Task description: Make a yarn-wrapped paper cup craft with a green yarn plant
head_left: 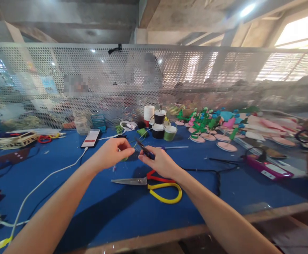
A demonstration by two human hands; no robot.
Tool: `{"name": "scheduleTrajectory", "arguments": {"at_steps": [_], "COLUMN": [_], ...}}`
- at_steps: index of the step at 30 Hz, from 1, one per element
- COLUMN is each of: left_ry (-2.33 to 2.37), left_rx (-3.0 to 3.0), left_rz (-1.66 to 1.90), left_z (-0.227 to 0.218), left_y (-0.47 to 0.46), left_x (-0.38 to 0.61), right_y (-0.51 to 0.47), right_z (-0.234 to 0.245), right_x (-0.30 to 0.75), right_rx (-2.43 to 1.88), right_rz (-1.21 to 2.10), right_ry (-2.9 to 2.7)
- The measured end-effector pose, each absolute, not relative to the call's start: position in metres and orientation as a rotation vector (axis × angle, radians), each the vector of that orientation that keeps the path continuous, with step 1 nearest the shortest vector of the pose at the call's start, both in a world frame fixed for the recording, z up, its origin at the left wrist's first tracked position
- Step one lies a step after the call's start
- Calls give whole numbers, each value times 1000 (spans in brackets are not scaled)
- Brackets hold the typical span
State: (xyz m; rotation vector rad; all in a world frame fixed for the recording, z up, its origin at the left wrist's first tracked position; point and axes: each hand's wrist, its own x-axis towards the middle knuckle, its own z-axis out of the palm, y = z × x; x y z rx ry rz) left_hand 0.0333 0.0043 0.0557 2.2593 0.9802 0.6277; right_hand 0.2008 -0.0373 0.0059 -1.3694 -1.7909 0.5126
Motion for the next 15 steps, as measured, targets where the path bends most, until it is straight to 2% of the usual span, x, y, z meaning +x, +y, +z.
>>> {"name": "scheduleTrajectory", "arguments": {"at_steps": [4,8,12,15], "left_ry": [559,480,795,1124], "left_rx": [1742,1590,2088,2558], "left_rz": [442,441,542,789], "left_z": [49,41,45,52], "left_y": [22,26,12,0], "left_x": [25,27,35,39], "right_y": [-39,-40,-37,-35], "right_z": [10,11,7,4], "right_x": [203,203,201,200], "right_rx": [-1282,-1272,-1365,-1435], "right_rz": [568,573,504,489], "right_ry": [-1829,-1839,-1818,-1761]}}
